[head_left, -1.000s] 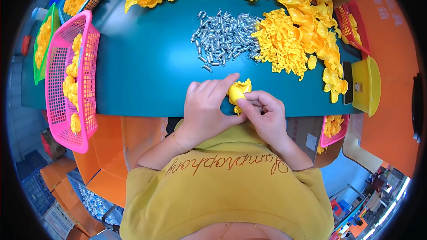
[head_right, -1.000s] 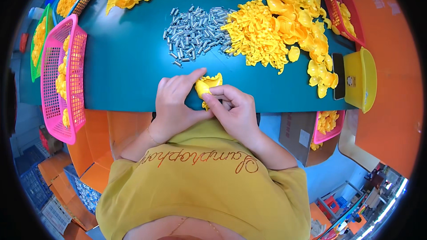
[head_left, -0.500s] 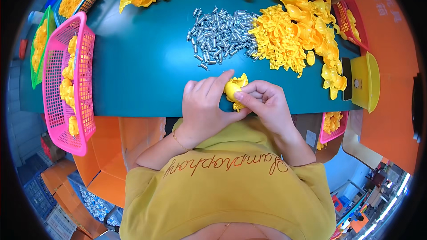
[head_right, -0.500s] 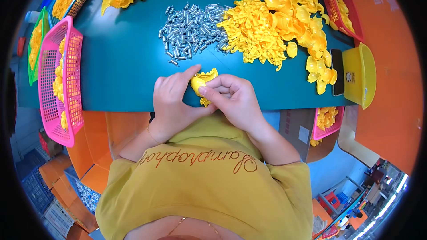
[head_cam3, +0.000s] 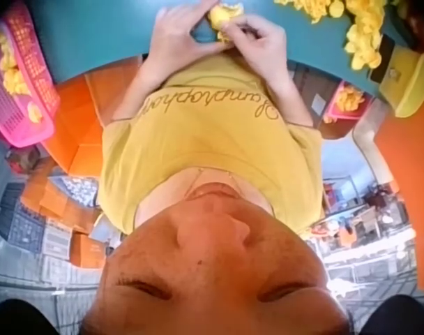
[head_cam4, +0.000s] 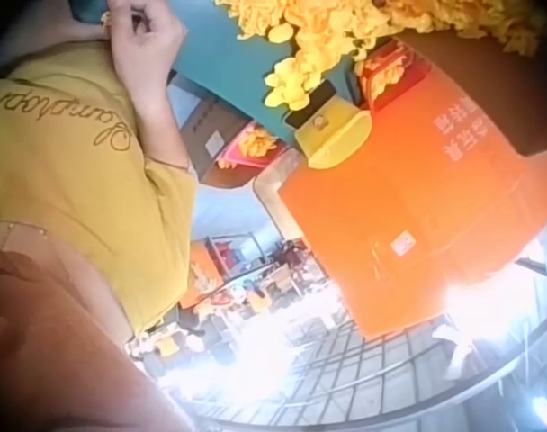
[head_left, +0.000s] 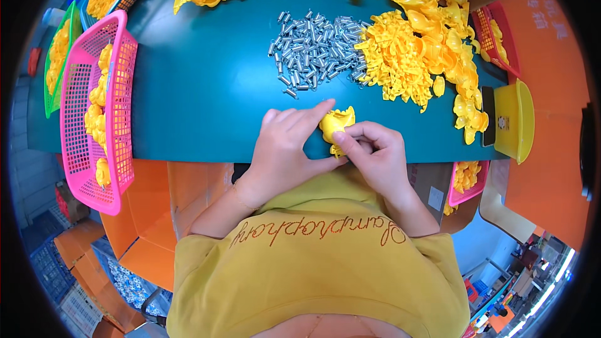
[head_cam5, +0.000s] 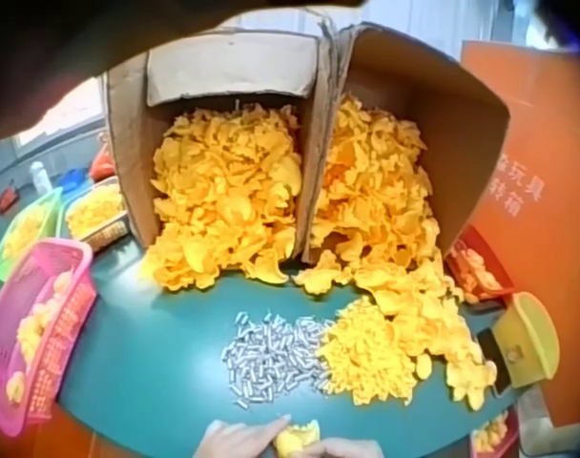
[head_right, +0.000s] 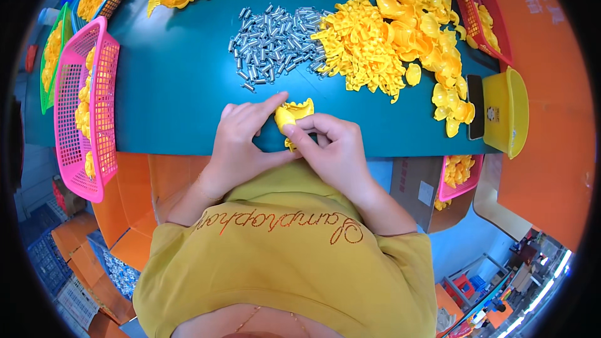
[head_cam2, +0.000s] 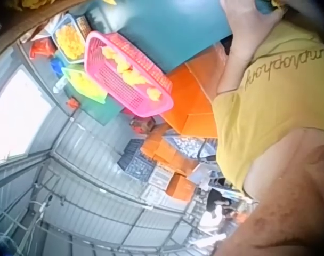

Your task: Assembling small yellow plastic toy ducks by connecting bodies and heads.

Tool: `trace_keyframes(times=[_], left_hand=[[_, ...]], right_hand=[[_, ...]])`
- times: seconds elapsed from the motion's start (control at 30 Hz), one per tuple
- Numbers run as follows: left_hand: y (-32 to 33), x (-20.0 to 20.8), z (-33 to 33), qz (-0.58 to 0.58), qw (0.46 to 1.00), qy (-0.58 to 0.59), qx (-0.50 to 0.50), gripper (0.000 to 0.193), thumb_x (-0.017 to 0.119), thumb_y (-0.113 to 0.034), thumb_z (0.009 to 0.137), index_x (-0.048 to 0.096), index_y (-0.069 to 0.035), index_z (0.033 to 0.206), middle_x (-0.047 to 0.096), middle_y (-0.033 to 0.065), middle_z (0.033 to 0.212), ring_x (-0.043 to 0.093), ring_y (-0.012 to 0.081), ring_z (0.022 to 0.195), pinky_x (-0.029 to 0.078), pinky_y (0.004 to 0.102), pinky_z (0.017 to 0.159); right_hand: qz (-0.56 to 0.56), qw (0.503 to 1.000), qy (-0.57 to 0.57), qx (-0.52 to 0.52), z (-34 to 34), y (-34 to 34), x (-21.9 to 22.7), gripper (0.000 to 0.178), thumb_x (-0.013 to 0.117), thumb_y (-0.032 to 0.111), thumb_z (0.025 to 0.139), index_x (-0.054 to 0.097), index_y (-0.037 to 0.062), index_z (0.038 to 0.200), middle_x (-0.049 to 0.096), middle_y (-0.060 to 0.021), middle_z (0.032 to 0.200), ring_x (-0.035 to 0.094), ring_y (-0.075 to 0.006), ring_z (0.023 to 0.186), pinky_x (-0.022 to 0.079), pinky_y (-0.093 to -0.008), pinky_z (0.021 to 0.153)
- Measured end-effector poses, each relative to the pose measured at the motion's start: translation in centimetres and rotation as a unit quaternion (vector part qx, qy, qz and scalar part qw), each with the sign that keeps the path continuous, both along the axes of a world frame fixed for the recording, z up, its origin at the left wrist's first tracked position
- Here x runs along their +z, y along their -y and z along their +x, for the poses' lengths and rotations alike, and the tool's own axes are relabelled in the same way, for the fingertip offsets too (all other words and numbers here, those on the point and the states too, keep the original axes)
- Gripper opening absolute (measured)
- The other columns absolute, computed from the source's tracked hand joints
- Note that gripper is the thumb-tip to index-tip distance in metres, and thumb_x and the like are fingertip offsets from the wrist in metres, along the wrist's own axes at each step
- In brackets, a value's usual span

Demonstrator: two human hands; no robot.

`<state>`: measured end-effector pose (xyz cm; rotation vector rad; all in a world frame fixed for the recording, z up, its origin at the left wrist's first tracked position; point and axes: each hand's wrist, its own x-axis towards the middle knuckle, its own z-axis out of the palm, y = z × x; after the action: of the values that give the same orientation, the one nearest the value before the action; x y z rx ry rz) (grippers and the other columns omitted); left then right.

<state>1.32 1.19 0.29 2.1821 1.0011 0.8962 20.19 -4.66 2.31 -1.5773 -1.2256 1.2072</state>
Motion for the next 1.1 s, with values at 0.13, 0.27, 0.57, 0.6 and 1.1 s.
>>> trace_keyframes(times=[0.13,0.27,0.57,0.6,1.1], left_hand=[[0.1,0.3,-0.1,-0.020,0.999,-0.033,0.008,0.081,0.094,-0.029,0.067,0.065,-0.012,0.140,0.068,0.0022,0.095,0.063,0.0184,0.082,0.040,0.0355,0.077],[0.2,0.5,-0.2,-0.041,0.998,-0.048,0.003,0.079,0.093,-0.029,0.069,0.064,-0.013,0.141,0.074,0.0054,0.107,0.070,0.0218,0.096,0.043,0.0379,0.082],[0.0,0.4,-0.1,-0.034,0.999,-0.016,-0.011,0.087,0.094,-0.028,0.061,0.065,-0.015,0.142,0.061,0.0004,0.084,0.055,0.0170,0.072,0.039,0.0340,0.075],[0.1,0.6,-0.2,-0.026,0.999,-0.012,-0.016,0.087,0.094,-0.028,0.061,0.065,-0.015,0.142,0.061,0.0004,0.084,0.055,0.0170,0.072,0.039,0.0340,0.075],[-0.5,2.1,-0.6,-0.073,0.993,-0.074,-0.048,0.085,0.094,-0.031,0.068,0.062,-0.015,0.144,0.061,0.0000,0.086,0.057,0.0177,0.075,0.038,0.0349,0.079]], right_hand=[[0.135,0.976,0.166,0.028,-1.0,-0.2,0.7,0.015,0.085,0.014,0.090,0.078,0.0027,0.097,0.071,-0.0005,0.072,0.050,-0.0030,0.055,0.035,-0.0236,0.054],[0.201,0.950,0.235,0.039,-0.8,-0.3,0.3,0.016,0.087,0.016,0.087,0.078,0.0043,0.094,0.070,-0.0036,0.072,0.051,-0.0101,0.051,0.037,-0.0299,0.055],[0.233,0.927,0.285,0.066,0.1,-0.3,-0.2,0.024,0.089,0.032,0.082,0.078,0.0116,0.089,0.076,-0.0001,0.089,0.069,-0.0195,0.079,0.048,-0.0364,0.069],[0.245,0.923,0.283,0.087,0.0,-0.4,0.3,0.026,0.091,0.028,0.079,0.079,0.0094,0.092,0.077,-0.0025,0.092,0.069,-0.0220,0.080,0.050,-0.0361,0.070],[0.259,0.848,0.455,-0.082,16.9,-12.2,4.3,0.018,0.075,0.019,0.097,0.080,0.0058,0.109,0.077,-0.0110,0.108,0.070,-0.0227,0.091,0.056,-0.0348,0.085]])
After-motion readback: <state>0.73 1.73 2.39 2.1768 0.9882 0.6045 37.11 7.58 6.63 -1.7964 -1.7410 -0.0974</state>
